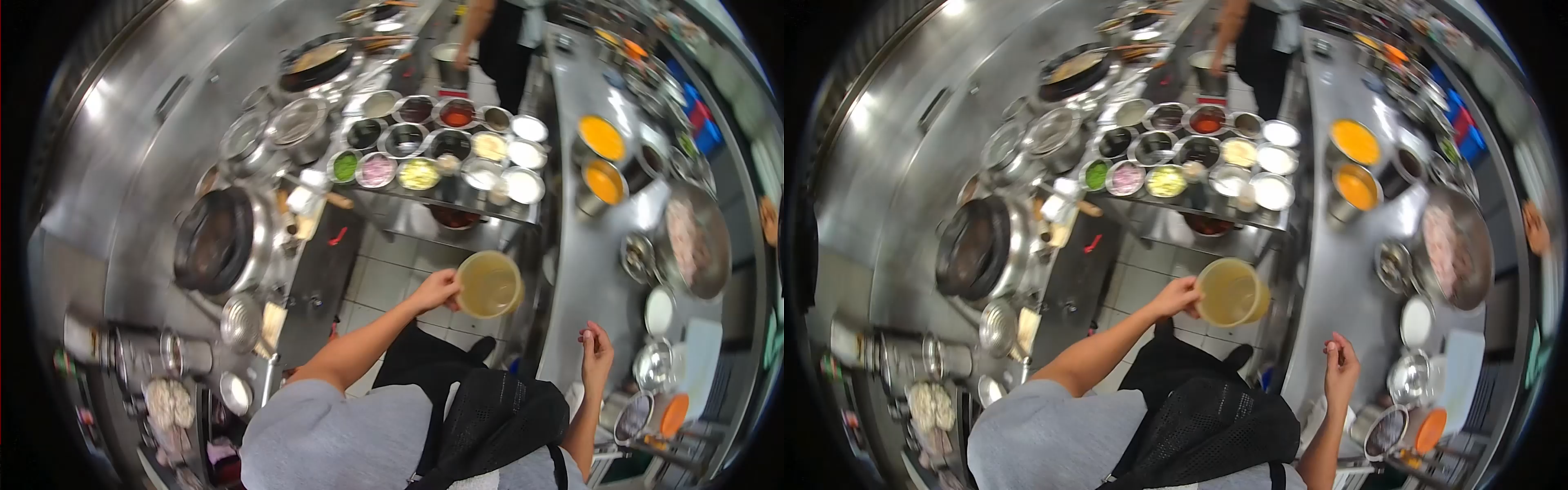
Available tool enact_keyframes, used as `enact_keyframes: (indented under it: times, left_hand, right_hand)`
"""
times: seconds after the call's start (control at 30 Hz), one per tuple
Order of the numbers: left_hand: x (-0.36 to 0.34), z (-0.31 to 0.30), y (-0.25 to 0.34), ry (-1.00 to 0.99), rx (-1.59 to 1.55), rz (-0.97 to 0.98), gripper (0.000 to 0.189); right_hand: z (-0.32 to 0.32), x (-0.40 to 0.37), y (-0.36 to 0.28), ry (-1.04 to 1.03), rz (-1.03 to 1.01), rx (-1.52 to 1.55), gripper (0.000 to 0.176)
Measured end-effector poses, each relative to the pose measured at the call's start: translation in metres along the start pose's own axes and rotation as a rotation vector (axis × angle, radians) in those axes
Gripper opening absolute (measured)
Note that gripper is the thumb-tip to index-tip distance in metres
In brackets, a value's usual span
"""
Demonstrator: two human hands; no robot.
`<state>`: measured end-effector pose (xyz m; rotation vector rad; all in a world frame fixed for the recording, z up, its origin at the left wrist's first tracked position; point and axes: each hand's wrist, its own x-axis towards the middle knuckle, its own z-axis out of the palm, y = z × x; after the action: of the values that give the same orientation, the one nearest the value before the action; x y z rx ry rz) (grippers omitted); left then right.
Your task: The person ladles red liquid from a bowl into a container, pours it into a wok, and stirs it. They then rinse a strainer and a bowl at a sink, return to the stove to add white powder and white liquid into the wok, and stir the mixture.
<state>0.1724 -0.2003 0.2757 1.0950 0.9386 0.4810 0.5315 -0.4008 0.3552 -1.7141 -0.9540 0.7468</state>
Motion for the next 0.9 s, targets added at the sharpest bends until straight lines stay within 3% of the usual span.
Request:
enact_keyframes:
  times: [0.03,0.1,0.13,0.27,0.33,0.4,0.47,0.6,0.67,0.73,0.83,0.9]
  left_hand:
    - [-0.033,-0.033,-0.012,0.083,-0.004,-0.002,0.020]
    - [-0.095,-0.092,-0.043,0.259,0.035,0.026,0.016]
    - [-0.126,-0.115,-0.054,0.333,0.013,0.043,0.014]
    - [-0.206,-0.174,-0.086,0.590,-0.088,0.125,0.017]
    - [-0.231,-0.193,-0.089,0.720,-0.183,0.137,0.020]
    - [-0.248,-0.213,-0.088,0.775,-0.168,0.159,0.020]
    - [-0.267,-0.230,-0.085,0.833,-0.163,0.182,0.020]
    - [-0.288,-0.259,-0.085,0.911,-0.239,0.177,0.020]
    - [-0.298,-0.266,-0.088,0.915,-0.278,0.151,0.020]
    - [-0.297,-0.272,-0.088,0.949,-0.392,0.275,0.020]
    - [-0.292,-0.285,-0.097,0.953,-0.369,0.291,0.022]
    - [-0.286,-0.292,-0.092,0.912,-0.379,0.285,0.021]
  right_hand:
    - [0.030,0.017,-0.014,-0.047,-0.020,0.010,0.027]
    - [0.093,0.041,-0.046,-0.291,-0.090,-0.291,0.027]
    - [0.131,0.053,-0.044,-0.397,-0.175,-0.266,0.028]
    - [0.310,0.058,-0.142,-0.910,-0.352,-0.315,0.034]
    - [0.411,0.066,-0.167,-1.005,-0.496,-0.265,0.034]
    - [0.515,0.082,-0.177,-0.942,-0.678,-0.357,0.038]
    - [0.607,0.090,-0.180,-0.714,-0.818,-0.567,0.042]
    - [0.737,0.114,-0.158,-0.750,-0.677,-0.823,0.042]
    - [0.762,0.111,-0.151,-0.796,-0.552,-0.676,0.040]
    - [0.760,0.101,-0.152,-0.820,-0.540,-0.566,0.038]
    - [0.705,0.066,-0.169,-0.832,-0.484,-0.246,0.032]
    - [0.647,0.053,-0.155,-0.883,-0.451,-0.248,0.031]
